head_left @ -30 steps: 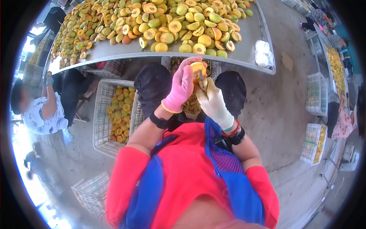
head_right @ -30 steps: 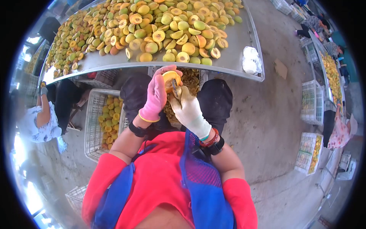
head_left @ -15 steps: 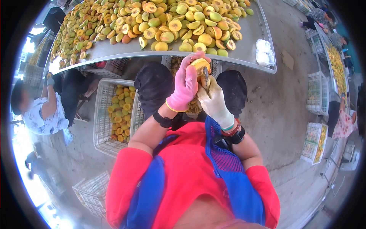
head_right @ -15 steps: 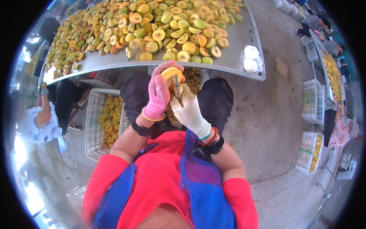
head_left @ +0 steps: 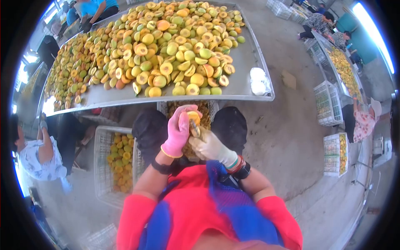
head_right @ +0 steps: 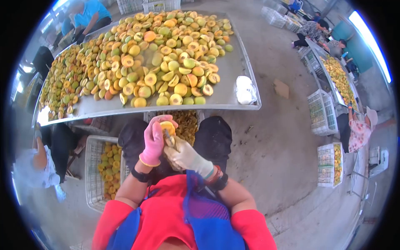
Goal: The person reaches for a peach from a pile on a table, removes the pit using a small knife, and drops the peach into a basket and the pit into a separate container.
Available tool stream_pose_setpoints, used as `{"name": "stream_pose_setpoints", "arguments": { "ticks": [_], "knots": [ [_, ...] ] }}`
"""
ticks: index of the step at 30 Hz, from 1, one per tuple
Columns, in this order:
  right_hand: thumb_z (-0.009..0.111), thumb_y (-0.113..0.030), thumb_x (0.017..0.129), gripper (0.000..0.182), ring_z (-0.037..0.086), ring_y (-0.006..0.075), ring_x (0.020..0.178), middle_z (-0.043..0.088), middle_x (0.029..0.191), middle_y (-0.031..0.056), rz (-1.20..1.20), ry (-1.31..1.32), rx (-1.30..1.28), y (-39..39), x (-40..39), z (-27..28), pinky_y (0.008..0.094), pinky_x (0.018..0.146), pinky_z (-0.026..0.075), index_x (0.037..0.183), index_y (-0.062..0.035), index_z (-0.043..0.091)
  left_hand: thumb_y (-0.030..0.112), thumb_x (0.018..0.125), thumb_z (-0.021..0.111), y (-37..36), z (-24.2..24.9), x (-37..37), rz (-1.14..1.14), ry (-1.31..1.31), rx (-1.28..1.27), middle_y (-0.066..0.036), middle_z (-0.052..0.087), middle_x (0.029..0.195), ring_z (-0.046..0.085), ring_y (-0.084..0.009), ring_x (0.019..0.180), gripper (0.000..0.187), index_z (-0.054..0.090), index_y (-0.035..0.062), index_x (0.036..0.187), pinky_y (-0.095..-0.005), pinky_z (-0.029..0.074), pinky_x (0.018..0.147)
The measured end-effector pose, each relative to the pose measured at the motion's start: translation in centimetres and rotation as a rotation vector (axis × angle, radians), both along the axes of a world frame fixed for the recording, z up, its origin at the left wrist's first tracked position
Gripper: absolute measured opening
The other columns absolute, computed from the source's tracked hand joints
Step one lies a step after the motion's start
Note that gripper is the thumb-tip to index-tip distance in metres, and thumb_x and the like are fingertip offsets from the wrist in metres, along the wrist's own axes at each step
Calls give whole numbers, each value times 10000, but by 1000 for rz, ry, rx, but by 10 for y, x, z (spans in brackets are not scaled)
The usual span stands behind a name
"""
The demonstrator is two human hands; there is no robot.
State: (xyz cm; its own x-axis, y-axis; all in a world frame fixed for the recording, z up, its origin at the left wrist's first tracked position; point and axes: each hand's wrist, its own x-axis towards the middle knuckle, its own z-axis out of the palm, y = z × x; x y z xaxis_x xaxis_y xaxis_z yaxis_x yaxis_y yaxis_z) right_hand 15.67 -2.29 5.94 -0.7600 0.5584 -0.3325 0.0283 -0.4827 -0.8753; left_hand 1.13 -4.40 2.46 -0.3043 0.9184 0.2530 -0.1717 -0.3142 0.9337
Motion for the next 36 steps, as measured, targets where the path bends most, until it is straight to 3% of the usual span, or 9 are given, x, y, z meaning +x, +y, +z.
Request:
{"name": "stream_pose_setpoints", "arguments": {
  "ticks": [3,6,12,15,18,25,31,34,36],
  "knots": [
    [553,-115,982,74,460,57,480,499,648,-45,-207,-1,846,-1,-13,-31,233,433,336,1008,-99,485,393,1057,483,0,3,1,22,34,-4,-92,687,990,616,-119,881,455,568,-20,1226,-261,507,807],
    [559,-116,983,75,484,71,500,517,660,-30,102,-60,-13,5,1,10,232,460,345,1009,-90,494,445,1053,463,-2,-1,-3,32,67,5,-109,684,984,619,-130,841,503,567,-18,1220,-267,513,773],
    [571,-110,985,127,517,85,516,534,670,-34,-209,8,960,-2,-20,-40,273,451,404,1081,-47,518,515,1033,467,-2,-4,-6,35,94,13,-118,682,986,623,-137,828,577,564,-18,1230,-269,517,753],
    [569,-168,999,101,438,56,449,473,623,-44,83,-11,37,-4,-6,3,233,394,334,1020,-85,516,564,1010,479,-4,-4,-10,-29,86,-1,-123,684,996,627,-143,834,632,563,-20,1236,-273,520,758],
    [565,-249,1014,158,379,59,405,423,598,-52,287,66,-259,3,4,-6,233,367,302,956,-120,496,618,985,482,-11,5,-16,-171,92,-8,-129,689,1014,636,-150,853,694,568,-22,1239,-282,522,774],
    [574,-302,1017,207,340,47,393,390,591,-65,368,111,-245,-4,1,-19,222,353,263,928,-149,467,476,1042,484,-18,14,-38,-447,10,-151,-111,692,1034,629,-147,961,543,577,-21,1239,-285,497,867],
    [540,-215,1012,110,403,57,439,457,674,-50,399,65,38,-11,-1,-28,231,397,331,1001,-118,489,384,1074,444,-41,5,-85,203,-45,-218,-127,702,982,641,-142,690,421,601,9,1185,-264,549,623],
    [579,-167,966,166,561,195,525,556,720,59,154,-14,769,-10,-6,-75,325,479,449,1032,-30,513,273,1054,488,-82,-33,-162,790,884,-274,-116,712,965,695,-265,836,299,620,43,1193,-357,546,692],
    [585,-166,930,226,635,332,631,589,766,174,249,-371,1157,-7,7,-81,429,551,502,1065,6,531,304,1015,549,-115,-12,-185,862,1059,-807,-152,690,1080,657,-334,1013,347,605,42,1235,-420,512,877]
  ]
}}
